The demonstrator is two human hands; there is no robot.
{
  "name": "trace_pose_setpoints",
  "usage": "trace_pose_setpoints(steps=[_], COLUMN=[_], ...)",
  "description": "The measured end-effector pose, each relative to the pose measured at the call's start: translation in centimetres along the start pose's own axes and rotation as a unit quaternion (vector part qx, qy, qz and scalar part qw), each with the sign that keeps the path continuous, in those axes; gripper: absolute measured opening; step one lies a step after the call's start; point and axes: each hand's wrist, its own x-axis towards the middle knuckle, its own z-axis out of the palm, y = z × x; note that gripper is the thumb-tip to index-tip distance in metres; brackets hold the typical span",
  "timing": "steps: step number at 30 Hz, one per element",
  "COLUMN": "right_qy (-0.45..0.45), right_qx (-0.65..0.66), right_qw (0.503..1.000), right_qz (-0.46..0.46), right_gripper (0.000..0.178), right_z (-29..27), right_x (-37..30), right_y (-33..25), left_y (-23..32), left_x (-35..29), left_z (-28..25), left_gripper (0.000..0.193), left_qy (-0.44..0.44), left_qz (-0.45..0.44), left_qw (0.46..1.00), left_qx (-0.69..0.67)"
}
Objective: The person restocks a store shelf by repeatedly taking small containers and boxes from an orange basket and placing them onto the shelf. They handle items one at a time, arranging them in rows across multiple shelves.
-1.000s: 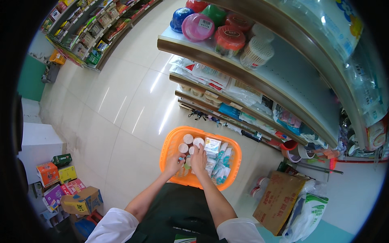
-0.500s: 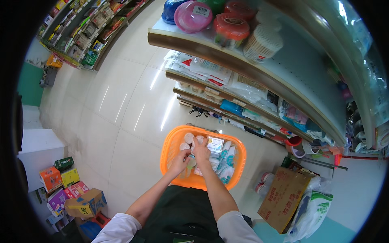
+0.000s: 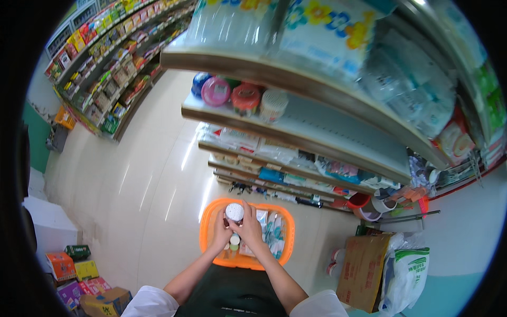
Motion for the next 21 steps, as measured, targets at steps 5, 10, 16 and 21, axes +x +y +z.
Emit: trace_pose_setpoints(steps=[5,10,16,21], right_qy=[0.127,0.225,0.361,0.381], right_qx=[0.038,0.127,0.056,-0.088], right_qw=[0.987,0.959,0.914,0.912], right_qz=[-0.087,-0.115,-0.174,-0.120], right_gripper=[0.082,0.075,0.068,0.071], right_z=[-6.0,-14.6,-20.9,-22.9], right_x=[1.8,5.2,12.2,16.7], right_y=[-3.4,-9.7,-11.5,-9.9], left_y=[9.2,19.2,27.5,26.2], left_x=[3.3,7.5,11.1,15.0], left_z=[3.3,7.0,10.8,13.3], left_gripper=[0.067,0.072,0.076,0.077], left_qy=[0.021,-0.010,0.002,-0.033], left_qz=[0.153,0.227,0.356,0.326], left_qw=[0.988,0.974,0.930,0.940], left_qx=[0.029,-0.002,0.086,0.095])
